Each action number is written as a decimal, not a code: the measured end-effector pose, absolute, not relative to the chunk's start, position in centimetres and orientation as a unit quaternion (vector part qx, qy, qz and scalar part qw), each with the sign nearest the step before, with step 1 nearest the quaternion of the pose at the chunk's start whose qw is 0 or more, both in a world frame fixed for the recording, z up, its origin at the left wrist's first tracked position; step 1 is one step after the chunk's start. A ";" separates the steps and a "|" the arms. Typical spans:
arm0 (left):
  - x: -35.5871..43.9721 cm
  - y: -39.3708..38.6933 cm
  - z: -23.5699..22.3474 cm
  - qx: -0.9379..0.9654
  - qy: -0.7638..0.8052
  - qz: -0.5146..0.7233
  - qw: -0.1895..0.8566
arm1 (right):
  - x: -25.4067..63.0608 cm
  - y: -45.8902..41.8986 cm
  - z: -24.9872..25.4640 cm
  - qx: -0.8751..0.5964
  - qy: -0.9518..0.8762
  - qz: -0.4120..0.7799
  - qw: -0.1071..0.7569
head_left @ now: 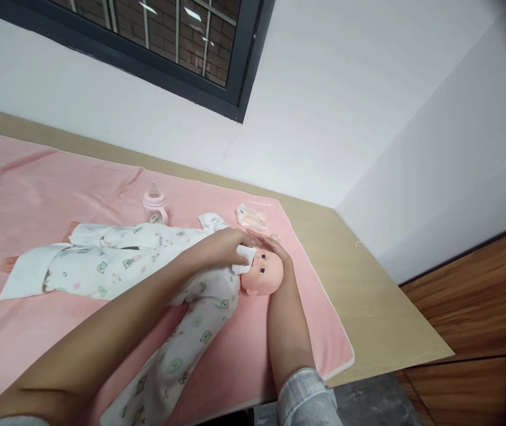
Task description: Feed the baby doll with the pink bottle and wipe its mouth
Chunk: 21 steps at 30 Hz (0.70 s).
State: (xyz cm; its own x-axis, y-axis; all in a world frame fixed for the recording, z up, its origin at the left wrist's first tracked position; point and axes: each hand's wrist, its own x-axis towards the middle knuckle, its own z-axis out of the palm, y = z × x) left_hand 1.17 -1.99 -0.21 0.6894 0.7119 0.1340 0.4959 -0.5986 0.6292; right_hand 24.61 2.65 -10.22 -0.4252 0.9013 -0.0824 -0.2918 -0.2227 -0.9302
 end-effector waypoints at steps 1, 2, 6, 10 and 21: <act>1.3 -2.1 -0.2 0.874 0.347 0.190 0.280 | 24.6 2.6 -10.2 -0.336 -0.466 0.703 0.420; 1.4 -2.2 -0.2 0.875 0.348 0.191 0.277 | 24.6 2.6 -10.1 -0.341 -0.471 0.697 0.420; 1.7 -2.6 -0.1 0.876 0.347 0.188 0.278 | 24.5 2.4 -9.9 -0.351 -0.474 0.686 0.426; 1.7 -2.8 0.2 0.881 0.359 0.182 0.250 | 24.4 2.5 -10.0 -0.359 -0.466 0.688 0.426; 1.4 -2.7 0.7 0.889 0.378 0.161 0.201 | 23.9 1.5 -9.0 -0.370 -0.432 0.692 0.446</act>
